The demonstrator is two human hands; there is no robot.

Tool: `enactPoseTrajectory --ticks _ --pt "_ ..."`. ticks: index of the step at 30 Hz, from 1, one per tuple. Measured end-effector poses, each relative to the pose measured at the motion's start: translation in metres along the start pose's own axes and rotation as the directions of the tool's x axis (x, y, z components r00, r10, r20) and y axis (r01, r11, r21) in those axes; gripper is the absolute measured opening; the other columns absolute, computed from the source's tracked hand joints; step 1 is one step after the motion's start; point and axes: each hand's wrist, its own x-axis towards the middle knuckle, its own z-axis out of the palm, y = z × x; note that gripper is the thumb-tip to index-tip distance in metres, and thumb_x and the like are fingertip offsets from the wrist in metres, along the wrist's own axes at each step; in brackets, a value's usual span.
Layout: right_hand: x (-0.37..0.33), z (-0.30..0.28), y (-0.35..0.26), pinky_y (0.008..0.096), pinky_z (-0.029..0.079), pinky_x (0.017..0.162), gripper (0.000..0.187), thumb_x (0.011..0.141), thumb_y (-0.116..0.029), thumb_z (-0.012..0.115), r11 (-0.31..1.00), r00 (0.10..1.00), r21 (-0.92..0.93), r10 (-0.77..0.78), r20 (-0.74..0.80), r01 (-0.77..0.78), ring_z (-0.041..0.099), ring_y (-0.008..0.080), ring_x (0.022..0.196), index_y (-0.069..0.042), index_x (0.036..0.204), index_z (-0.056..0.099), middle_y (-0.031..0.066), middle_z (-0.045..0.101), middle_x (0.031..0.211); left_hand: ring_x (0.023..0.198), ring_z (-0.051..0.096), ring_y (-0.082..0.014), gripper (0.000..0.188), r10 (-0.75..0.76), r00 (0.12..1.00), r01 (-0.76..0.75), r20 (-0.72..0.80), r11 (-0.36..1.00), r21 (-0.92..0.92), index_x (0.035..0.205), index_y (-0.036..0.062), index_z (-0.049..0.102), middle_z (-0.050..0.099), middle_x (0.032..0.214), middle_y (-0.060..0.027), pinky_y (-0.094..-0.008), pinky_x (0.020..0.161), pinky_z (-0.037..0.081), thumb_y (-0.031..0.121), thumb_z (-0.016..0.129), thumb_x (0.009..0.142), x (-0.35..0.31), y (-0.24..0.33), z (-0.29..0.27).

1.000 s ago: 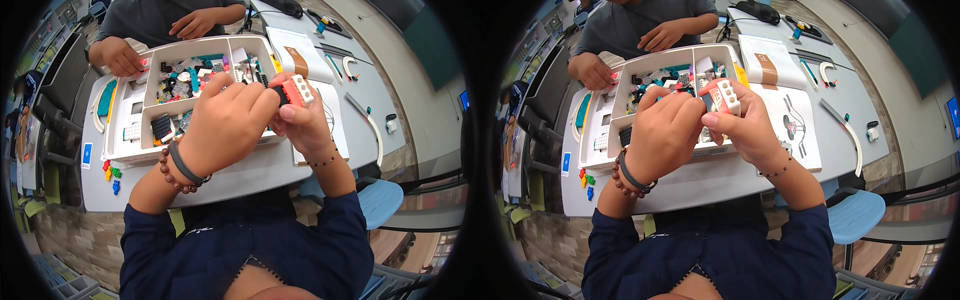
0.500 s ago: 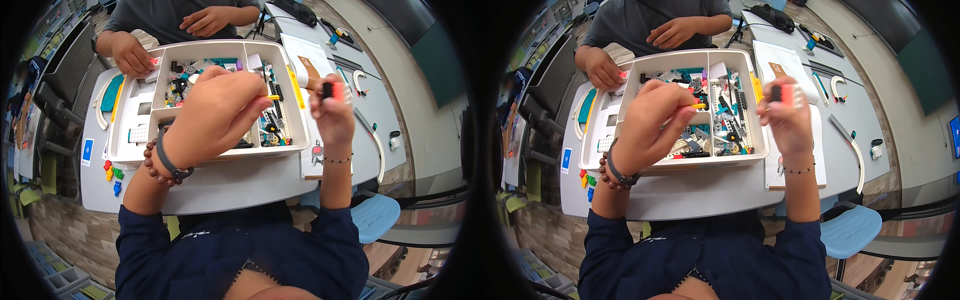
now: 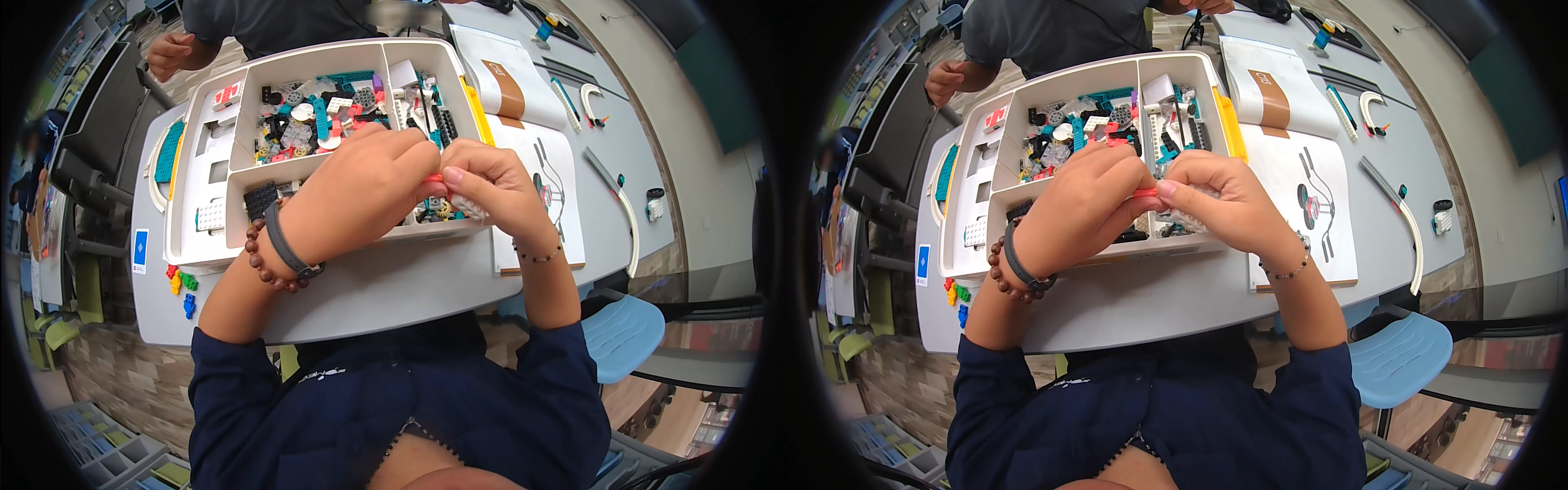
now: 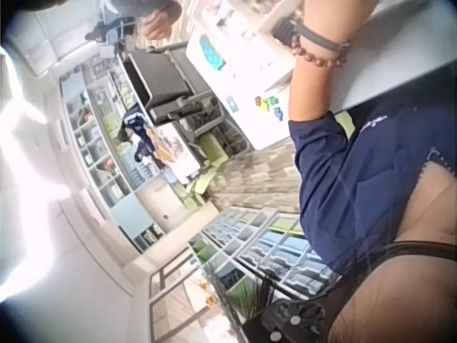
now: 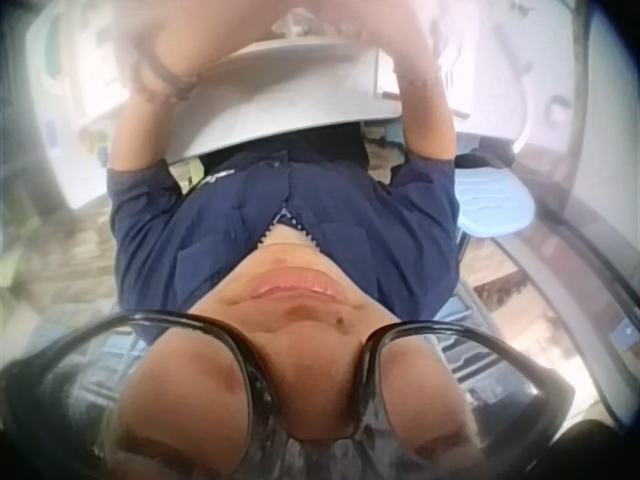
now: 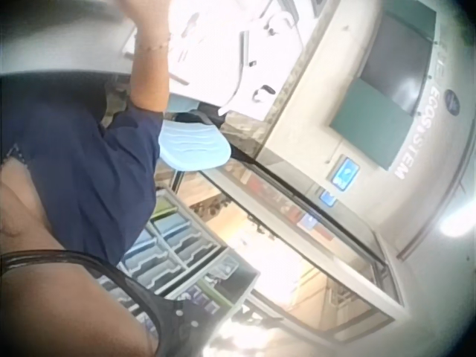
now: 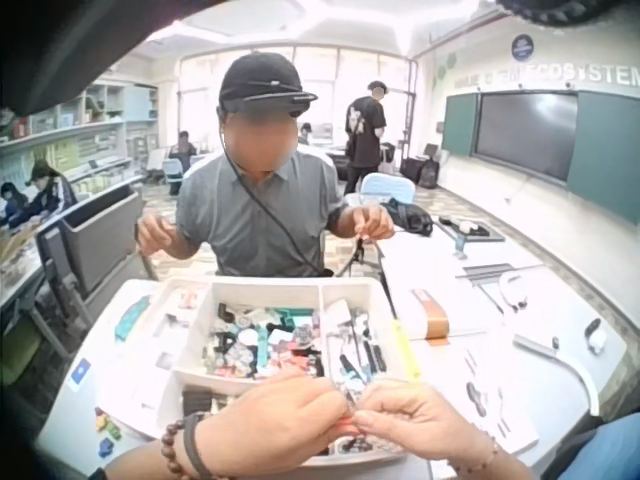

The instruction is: The person sorts through a compartmentalized tray of small plastic building parts, picks up individual pieces, and connects them to form small assemblies. They repeatedly reach into the tray, select parts, and attach them to a growing structure on the table.

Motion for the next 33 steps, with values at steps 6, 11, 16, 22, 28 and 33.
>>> enactPoseTrajectory --ticks 6,11,16,22,28,33 --pt "-0.002 -0.003 -0.010 0.0245 0.041 0.067 0.016 0.086 -0.010 0.055 0.999 0.996 -0.020 -0.043 0.075 0.044 0.050 0.0114 0.073 0.003 0.076 0.060 0.0055 0.057 0.076 0.070 0.052 -0.0274 0.014 0.042 0.999 -0.043 0.029 0.998 0.039 0.081 0.0050 0.054 0.054 0.075 -0.0085 -0.0352 0.068 0.043 0.012 0.066 0.077 -0.002 0.000 0.004" --pt "-0.004 -0.004 -0.012 0.0247 0.041 0.065 0.016 0.085 -0.009 0.057 0.992 0.990 -0.046 -0.114 0.078 0.118 0.051 0.0118 0.071 0.002 0.073 0.060 0.0056 0.056 0.075 0.067 0.053 -0.0275 0.012 -0.005 0.998 0.009 0.056 0.998 -0.069 0.082 0.0044 0.055 0.056 0.072 -0.0086 -0.0347 0.068 0.043 0.009 0.065 0.078 0.000 0.006 -0.003" --pt "-0.006 -0.036 -0.005 0.0234 0.043 0.059 0.020 0.082 -0.012 0.058 0.980 0.978 0.034 -0.191 -0.081 0.194 0.051 0.0110 0.064 0.001 0.066 0.060 0.0057 0.055 0.074 0.064 0.052 -0.0209 0.013 -0.105 0.980 0.086 -0.167 0.989 -0.120 0.081 0.0009 0.053 0.054 0.069 -0.0077 -0.0305 0.061 0.041 0.011 0.060 0.085 -0.011 -0.024 -0.031" --pt "0.009 -0.042 0.012 0.0203 0.042 0.057 0.023 0.084 -0.019 0.061 0.984 0.958 -0.137 0.070 -0.278 -0.112 0.052 0.0063 0.063 -0.001 0.071 0.061 0.0025 0.058 0.071 0.065 0.050 -0.0149 0.024 -0.337 0.932 0.338 -0.130 0.941 -0.017 0.087 -0.0011 0.054 0.055 0.074 -0.0064 -0.0259 0.061 0.040 0.019 0.045 0.096 -0.011 -0.024 -0.058" --pt "0.011 -0.036 0.014 0.0209 0.042 0.060 0.022 0.083 -0.022 0.064 0.973 0.940 -0.167 0.098 -0.327 -0.159 0.053 0.0061 0.065 -0.001 0.077 0.064 0.0018 0.061 0.073 0.085 0.051 -0.0127 0.023 -0.446 0.875 0.437 -0.191 0.895 -0.089 0.103 0.0009 0.056 0.058 0.091 -0.0048 -0.0246 0.080 0.039 0.017 0.041 0.096 -0.020 -0.037 -0.066" --pt "0.007 -0.031 0.000 0.0225 0.045 0.064 0.023 0.080 -0.023 0.066 0.783 0.954 -0.594 -0.002 -0.300 -0.185 0.056 0.0093 0.068 -0.002 0.090 0.066 0.0036 0.064 0.077 0.081 0.049 -0.0087 0.021 -0.387 0.913 0.358 -0.128 0.912 -0.201 0.111 0.0030 0.053 0.053 0.084 -0.0017 -0.0228 0.076 0.040 0.008 0.048 0.091 -0.015 -0.028 -0.056"
